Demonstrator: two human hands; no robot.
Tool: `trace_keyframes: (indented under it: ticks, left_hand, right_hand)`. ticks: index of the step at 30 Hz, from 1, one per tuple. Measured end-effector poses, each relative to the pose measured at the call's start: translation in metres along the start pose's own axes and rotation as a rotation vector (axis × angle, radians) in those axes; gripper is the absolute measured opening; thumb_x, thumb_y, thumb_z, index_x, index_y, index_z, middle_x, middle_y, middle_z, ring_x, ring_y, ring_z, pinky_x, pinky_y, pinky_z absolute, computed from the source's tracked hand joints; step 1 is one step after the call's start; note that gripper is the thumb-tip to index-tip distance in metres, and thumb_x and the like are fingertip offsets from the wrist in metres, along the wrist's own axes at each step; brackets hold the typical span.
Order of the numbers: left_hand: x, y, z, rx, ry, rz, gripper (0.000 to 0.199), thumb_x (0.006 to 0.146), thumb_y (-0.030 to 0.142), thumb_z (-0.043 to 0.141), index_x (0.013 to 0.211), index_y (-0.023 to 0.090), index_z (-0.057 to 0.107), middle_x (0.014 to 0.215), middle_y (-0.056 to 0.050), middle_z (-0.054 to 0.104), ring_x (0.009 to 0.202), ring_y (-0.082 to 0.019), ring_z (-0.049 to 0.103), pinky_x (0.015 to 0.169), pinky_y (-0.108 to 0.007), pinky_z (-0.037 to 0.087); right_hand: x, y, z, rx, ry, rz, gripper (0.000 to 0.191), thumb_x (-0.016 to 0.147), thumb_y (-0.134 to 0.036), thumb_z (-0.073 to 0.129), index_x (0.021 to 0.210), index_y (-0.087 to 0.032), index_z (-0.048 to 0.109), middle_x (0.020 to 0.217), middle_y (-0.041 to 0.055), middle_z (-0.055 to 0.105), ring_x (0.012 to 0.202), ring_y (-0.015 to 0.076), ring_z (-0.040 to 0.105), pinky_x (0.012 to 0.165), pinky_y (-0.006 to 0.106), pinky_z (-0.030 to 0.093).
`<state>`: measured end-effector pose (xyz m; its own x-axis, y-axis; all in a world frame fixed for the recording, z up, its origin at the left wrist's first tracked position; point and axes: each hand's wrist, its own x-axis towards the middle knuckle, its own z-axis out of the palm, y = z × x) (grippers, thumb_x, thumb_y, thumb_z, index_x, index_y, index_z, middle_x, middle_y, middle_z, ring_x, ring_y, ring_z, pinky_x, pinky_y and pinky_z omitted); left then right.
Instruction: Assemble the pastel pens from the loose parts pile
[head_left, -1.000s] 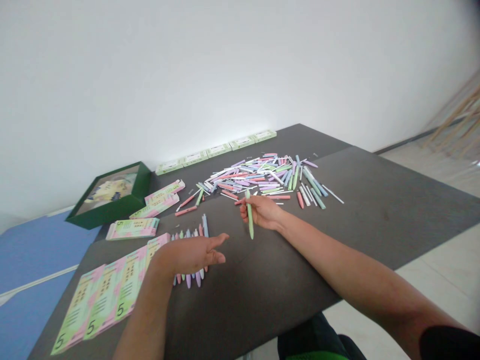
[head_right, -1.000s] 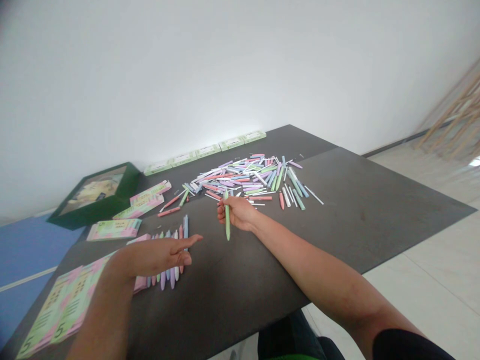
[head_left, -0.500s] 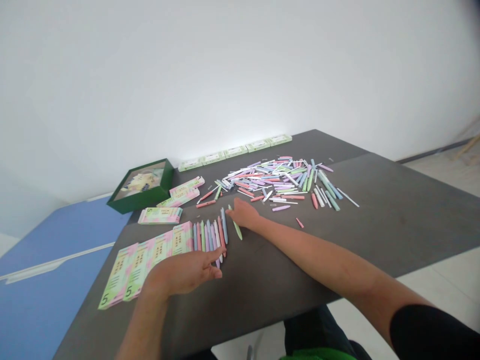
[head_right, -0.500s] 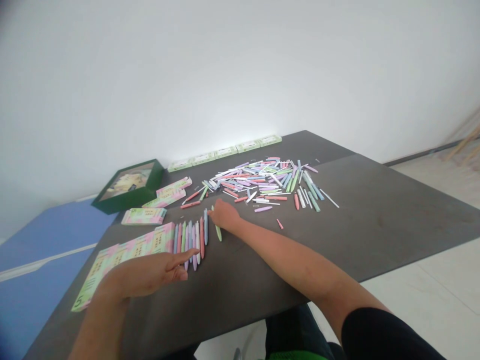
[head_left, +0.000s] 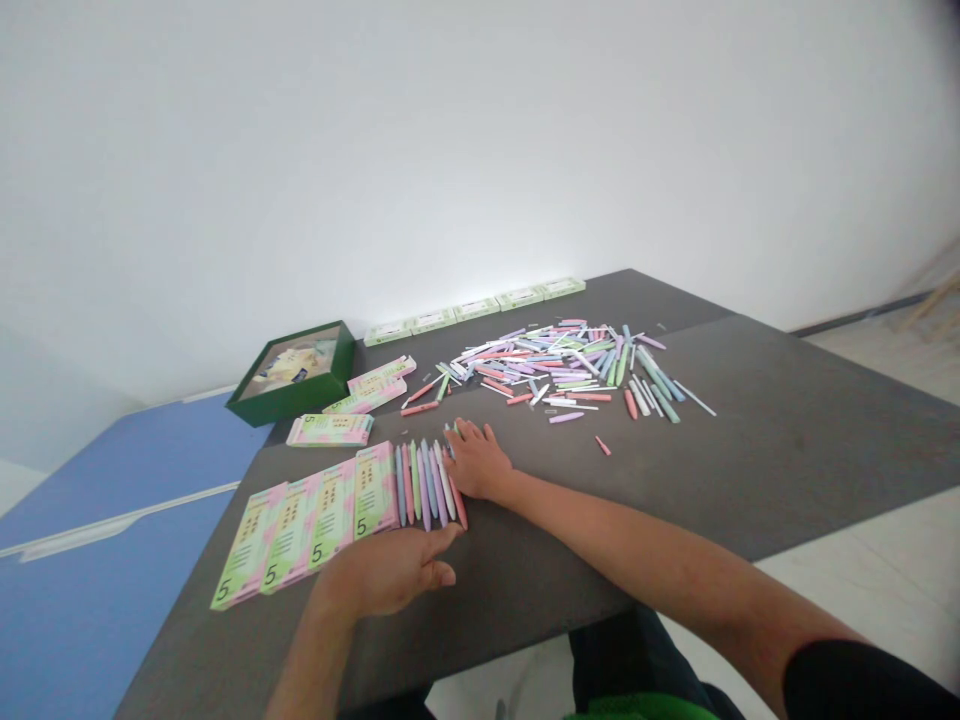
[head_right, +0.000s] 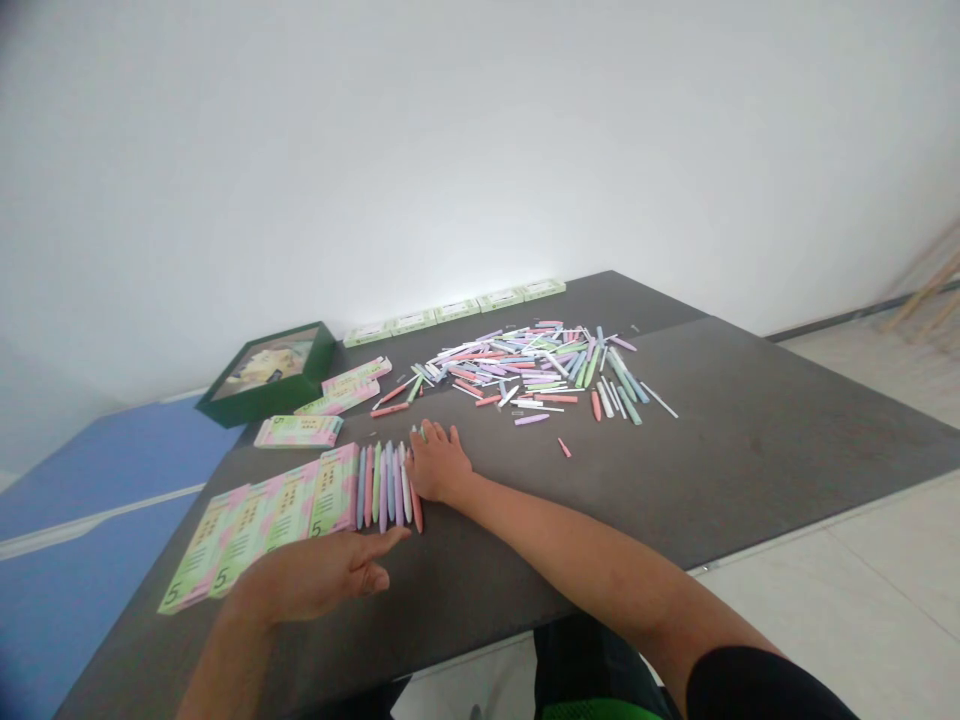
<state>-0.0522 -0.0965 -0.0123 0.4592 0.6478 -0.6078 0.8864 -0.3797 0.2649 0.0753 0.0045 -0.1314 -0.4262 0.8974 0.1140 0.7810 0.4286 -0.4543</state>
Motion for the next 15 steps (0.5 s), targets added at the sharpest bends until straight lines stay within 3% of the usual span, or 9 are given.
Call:
trace_keyframes:
  ticks: [5,9,15]
  left_hand:
    - [0.002,-0.003,0.004,-0.004,0.018,-0.012,0.051,0.084,0.038,0.039,0.131,0.018,0.040,0.096,-0.008,0.067,0.086,-0.026,0.060,0.071,-0.031,0.043]
    - [0.002,-0.005,0.004,-0.003,0.024,-0.024,0.050,0.085,0.036,0.037,0.132,0.019,0.038,0.089,-0.006,0.067,0.077,-0.024,0.060,0.064,-0.029,0.042]
    - [0.010,-0.014,0.007,-0.024,0.014,-0.036,0.059,0.087,0.040,0.034,0.139,0.011,0.026,0.090,-0.008,0.065,0.078,-0.024,0.058,0.066,-0.030,0.042]
  right_hand:
    - [-0.019,0.000,-0.008,0.037,-0.029,-0.068,0.067,0.084,-0.055,0.033,0.138,-0.015,0.025,0.146,0.0178,0.018,0.132,0.0307,0.019,0.102,0.052,0.014]
    - [-0.036,0.016,-0.024,0.055,-0.121,-0.233,0.086,0.074,-0.062,0.046,0.141,-0.019,0.014,0.148,0.0165,0.010,0.133,0.0312,0.016,0.102,0.051,0.016]
    - [-0.053,0.026,-0.025,-0.014,-0.176,-0.384,0.100,0.063,-0.067,0.055,0.142,-0.023,0.012,0.148,0.0146,0.008,0.133,0.0354,0.011,0.104,0.056,0.004]
